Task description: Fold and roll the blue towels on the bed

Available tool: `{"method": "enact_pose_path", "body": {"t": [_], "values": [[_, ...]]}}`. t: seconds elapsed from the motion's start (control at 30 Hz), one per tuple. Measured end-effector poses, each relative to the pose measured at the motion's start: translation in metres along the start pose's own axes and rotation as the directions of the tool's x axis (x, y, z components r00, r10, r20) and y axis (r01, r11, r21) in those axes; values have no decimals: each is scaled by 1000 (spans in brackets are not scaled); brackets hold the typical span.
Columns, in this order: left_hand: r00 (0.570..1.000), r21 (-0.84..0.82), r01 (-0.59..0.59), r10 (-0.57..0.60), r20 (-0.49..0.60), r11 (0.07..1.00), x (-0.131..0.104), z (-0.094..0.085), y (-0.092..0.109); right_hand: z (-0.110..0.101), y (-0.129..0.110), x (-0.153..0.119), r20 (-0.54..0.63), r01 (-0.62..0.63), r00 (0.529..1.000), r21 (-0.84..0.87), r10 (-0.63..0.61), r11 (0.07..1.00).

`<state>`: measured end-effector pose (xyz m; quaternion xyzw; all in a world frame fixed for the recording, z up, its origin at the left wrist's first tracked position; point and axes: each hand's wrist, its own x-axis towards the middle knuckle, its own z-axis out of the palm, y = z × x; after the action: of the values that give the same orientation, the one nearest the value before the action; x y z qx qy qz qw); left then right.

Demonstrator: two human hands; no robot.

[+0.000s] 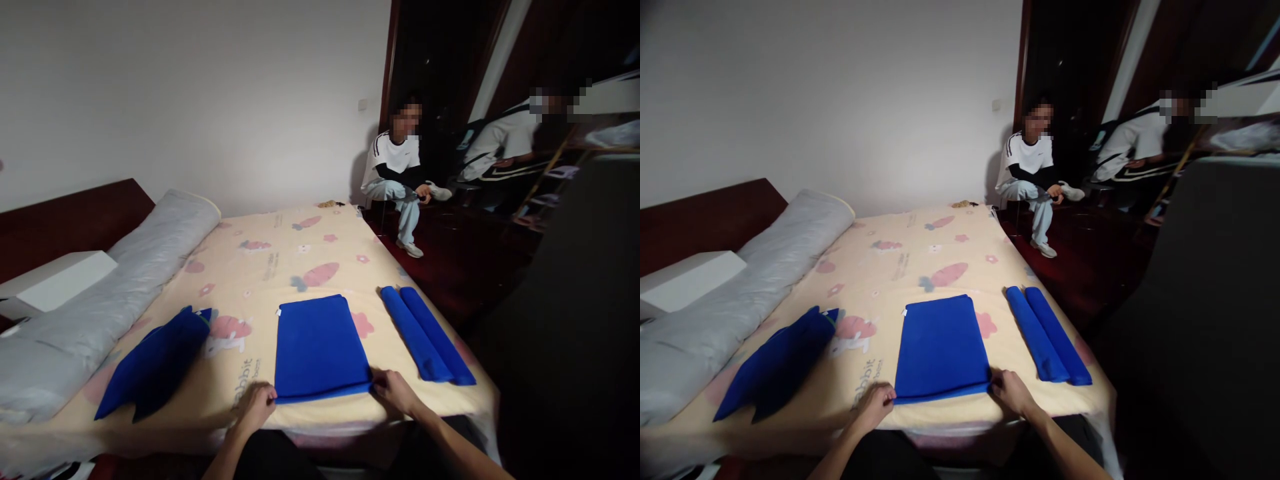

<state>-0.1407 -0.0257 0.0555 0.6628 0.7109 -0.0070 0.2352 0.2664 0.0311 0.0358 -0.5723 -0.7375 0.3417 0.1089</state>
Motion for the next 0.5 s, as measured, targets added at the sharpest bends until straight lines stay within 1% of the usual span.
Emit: {"method": "enact_pose_path", "body": {"t": [0.1,0.3,0.5], "values": [[999,28,17,-16,-33,999,1,2,2,3,1,1,-20,-17,1000,-29,16,999],[990,106,126,-119,-75,986,4,4,9,9,-2,2,-72,-79,995,-152,69,985],[979,185,197,-185,-81,963,0,-2,24,12,-14,-3,-89,-76,995,-316,50,946]]}}
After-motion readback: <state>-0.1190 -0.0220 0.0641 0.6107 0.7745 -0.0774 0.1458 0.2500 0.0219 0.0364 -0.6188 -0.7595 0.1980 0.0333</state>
